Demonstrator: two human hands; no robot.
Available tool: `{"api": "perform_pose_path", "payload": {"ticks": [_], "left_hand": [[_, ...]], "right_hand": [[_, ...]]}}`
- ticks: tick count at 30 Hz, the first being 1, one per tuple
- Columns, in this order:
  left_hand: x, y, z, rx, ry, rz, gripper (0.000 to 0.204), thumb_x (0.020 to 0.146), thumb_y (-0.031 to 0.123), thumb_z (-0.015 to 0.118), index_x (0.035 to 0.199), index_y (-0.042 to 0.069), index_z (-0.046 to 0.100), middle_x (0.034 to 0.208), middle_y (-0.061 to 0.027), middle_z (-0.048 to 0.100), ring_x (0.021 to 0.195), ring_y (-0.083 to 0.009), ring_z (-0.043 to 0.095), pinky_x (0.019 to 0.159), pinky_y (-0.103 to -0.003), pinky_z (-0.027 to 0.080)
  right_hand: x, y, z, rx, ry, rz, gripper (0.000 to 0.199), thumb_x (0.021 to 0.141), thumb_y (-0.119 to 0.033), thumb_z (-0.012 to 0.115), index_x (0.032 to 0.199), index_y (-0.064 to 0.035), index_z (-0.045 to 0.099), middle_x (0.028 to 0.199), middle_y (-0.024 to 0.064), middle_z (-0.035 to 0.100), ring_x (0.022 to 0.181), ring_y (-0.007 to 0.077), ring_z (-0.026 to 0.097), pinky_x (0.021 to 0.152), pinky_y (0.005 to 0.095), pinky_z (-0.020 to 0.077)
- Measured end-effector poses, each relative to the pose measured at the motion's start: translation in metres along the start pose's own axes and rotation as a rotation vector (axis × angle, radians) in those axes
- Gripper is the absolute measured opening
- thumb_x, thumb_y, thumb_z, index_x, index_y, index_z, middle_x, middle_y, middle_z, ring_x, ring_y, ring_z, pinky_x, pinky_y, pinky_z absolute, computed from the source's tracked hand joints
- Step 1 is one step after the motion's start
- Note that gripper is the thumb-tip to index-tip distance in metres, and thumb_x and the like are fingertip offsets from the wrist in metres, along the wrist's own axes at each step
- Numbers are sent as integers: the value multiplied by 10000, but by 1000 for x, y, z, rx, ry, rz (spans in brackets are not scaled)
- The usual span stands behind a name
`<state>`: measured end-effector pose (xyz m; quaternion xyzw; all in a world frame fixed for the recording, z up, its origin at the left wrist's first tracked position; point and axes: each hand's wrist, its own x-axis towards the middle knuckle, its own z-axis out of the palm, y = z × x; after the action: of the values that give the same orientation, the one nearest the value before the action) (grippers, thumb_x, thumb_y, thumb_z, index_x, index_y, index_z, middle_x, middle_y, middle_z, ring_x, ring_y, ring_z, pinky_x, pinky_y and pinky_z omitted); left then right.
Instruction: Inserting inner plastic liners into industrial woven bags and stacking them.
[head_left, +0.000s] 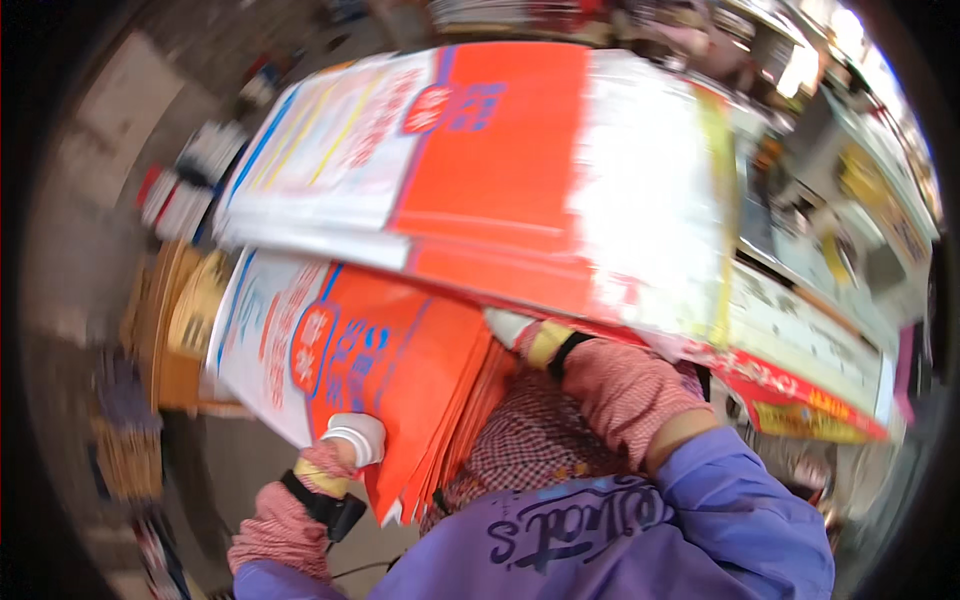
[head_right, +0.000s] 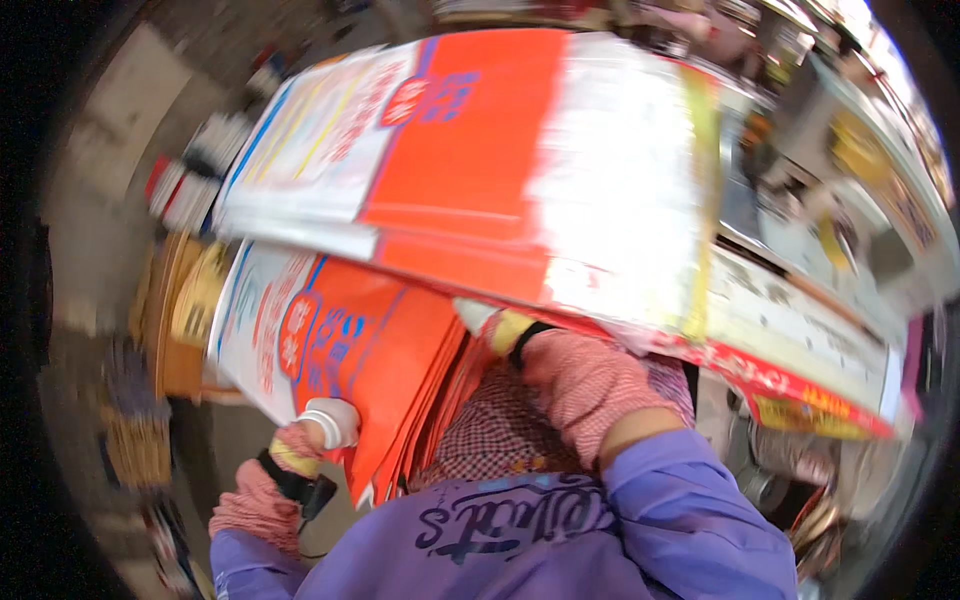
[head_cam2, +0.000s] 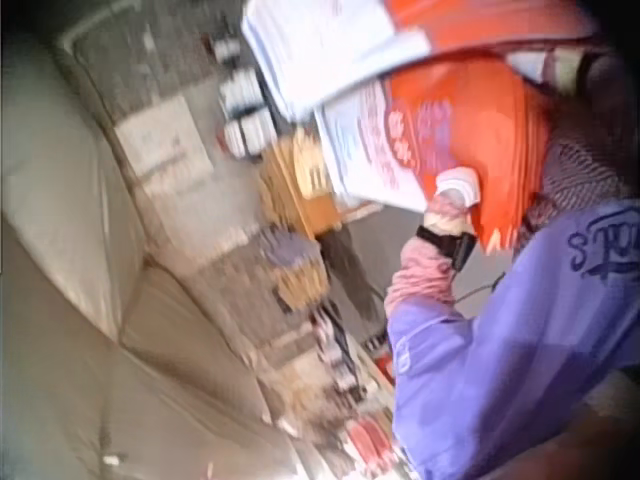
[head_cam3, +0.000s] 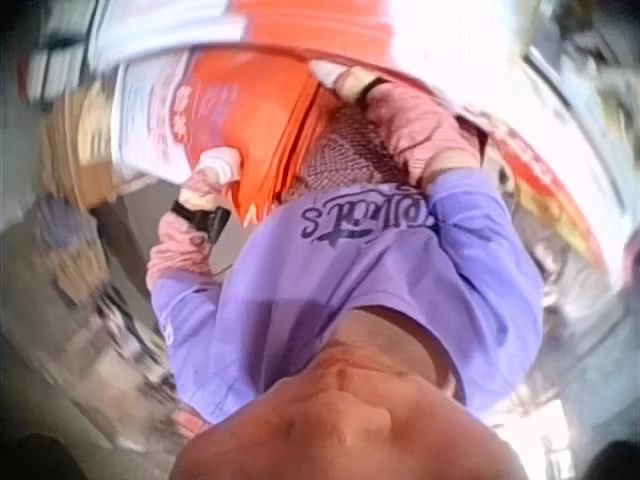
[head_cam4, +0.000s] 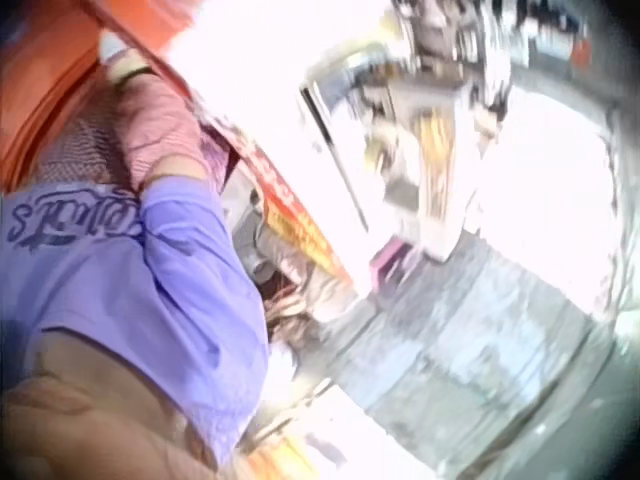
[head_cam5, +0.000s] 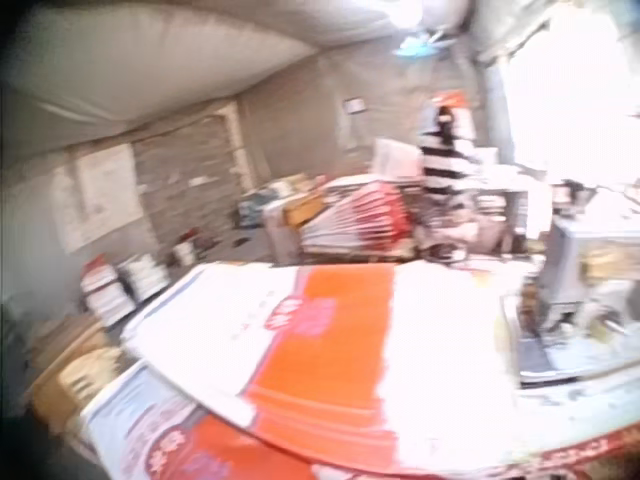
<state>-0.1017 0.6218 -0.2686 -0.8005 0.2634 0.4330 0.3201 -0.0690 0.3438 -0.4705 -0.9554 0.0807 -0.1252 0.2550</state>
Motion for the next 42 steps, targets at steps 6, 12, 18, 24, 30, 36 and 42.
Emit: {"api": "perform_pose_path", "payload": {"ticks": [6, 12, 18, 24, 30, 36, 42], "left_hand": [[-41, 42, -217, -149, 302, 688, 173, 764, 222, 613, 786, 51, 618, 688, -88, 611, 630, -183, 575, 622, -313, 465], [-13, 136, -352, -99, 1117, 711, 208, 743, 222, 608, 847, 42, 613, 832, -159, 608, 806, -322, 596, 695, -376, 476], [58, 156, -382, 64, 1253, 470, 154, 768, 210, 549, 766, 60, 586, 777, -133, 585, 789, -317, 584, 692, -403, 473], [46, 141, -358, 128, 1374, 693, 95, 762, 157, 525, 700, 93, 560, 698, -99, 562, 675, -300, 572, 613, -409, 464], [22, 136, -338, 396, 1503, 764, 15, 688, 118, 547, 697, 127, 554, 640, -30, 528, 609, -212, 558, 544, -337, 440], [11, 125, -321, 481, 1408, 923, 51, 701, 157, 564, 717, 110, 573, 659, -29, 544, 636, -206, 567, 563, -339, 438], [26, 110, -356, -983, 878, 895, 210, 754, 180, 665, 858, 5, 613, 796, -62, 621, 686, -113, 567, 644, -242, 459]], "right_hand": [[-10, -28, -86, 275, 114, -16, 391, 924, -335, 328, 1171, -78, 489, 1209, 122, 501, 1131, 278, 455, 975, 383, 356], [-46, -29, -123, -118, 22, -160, 334, 892, -253, 405, 1145, -71, 525, 1150, 138, 543, 1070, 307, 509, 920, 385, 393], [-63, -34, -263, 383, -676, -411, 269, 747, -224, 565, 989, -123, 623, 947, 98, 631, 842, 283, 607, 727, 361, 484], [4, 19, -362, 736, 92, 416, 212, 818, -210, 555, 881, -22, 631, 792, 63, 625, 647, 130, 587, 604, 261, 470], [64, 68, -346, 832, -7, 858, 419, 859, -407, 491, 766, -16, 606, 595, 49, 578, 517, 138, 523, 492, 312, 394], [96, 71, -335, 594, -259, 831, 303, 831, -336, 586, 836, -34, 600, 674, 42, 589, 503, 149, 529, 461, 277, 412], [90, 43, -329, 462, -38, 515, 221, 820, -249, 572, 783, -41, 636, 620, 70, 573, 540, 173, 533, 510, 306, 427]]}}
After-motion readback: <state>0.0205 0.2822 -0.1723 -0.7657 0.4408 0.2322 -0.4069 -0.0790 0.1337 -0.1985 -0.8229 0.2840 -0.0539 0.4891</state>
